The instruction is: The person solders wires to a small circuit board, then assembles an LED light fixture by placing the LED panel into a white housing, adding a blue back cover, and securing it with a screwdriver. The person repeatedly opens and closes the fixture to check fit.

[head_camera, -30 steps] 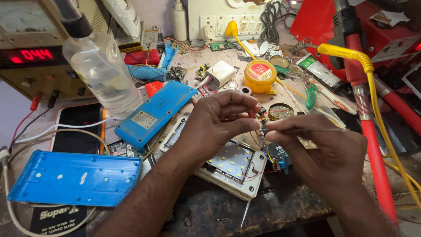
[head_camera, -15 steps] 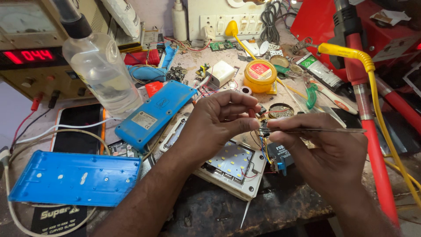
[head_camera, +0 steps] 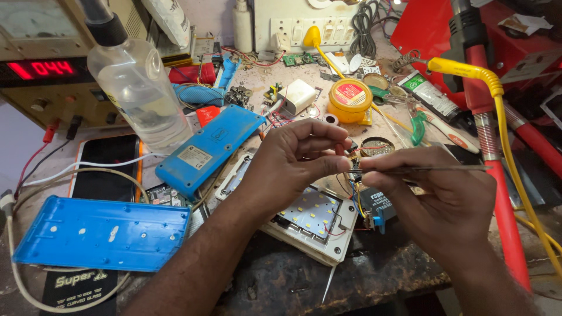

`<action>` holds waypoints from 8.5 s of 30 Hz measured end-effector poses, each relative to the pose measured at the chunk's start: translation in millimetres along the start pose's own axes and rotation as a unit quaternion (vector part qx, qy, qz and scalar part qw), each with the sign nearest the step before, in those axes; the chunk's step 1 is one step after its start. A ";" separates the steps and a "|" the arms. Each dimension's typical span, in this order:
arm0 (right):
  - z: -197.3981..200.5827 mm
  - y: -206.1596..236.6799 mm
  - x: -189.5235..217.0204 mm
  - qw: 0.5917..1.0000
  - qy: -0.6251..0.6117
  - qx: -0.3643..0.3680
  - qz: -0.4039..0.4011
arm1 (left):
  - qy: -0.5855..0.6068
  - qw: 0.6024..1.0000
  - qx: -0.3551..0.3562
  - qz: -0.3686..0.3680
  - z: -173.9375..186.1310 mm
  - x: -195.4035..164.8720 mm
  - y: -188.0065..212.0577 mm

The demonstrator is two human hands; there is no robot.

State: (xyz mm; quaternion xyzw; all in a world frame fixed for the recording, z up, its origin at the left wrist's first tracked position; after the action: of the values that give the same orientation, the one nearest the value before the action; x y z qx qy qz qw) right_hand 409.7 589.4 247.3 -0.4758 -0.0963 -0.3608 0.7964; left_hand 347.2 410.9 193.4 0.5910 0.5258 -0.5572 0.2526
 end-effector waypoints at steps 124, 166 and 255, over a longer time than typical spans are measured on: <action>28.6 75.5 -202.3 0.905 -0.161 -0.015 -0.393 | -0.261 0.963 0.051 -0.036 -69.4 96.3 -46.2; 19.0 78.9 -148.5 0.952 -0.129 0.028 -0.275 | -0.344 0.936 -0.060 0.037 -30.0 66.1 -49.6; 0.9 73.3 -117.9 0.981 0.027 -0.050 -0.186 | -0.301 0.951 -0.030 -0.061 -24.7 58.8 -31.0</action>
State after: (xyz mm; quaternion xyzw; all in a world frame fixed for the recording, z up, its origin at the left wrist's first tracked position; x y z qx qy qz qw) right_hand 373.7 668.1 138.8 -0.4787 -0.1436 -0.5194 0.6931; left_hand 318.7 462.7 154.3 0.3547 0.4772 -0.7073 0.3823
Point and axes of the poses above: each hand's wrist, its own y-axis away from the middle knuckle, its own z-axis out of the back of the hand, x = y × z, the point moved 5 cm from there along -y, towards the middle knuckle, and after that the axes turned 3 degrees about y, right-handed, at the moved point
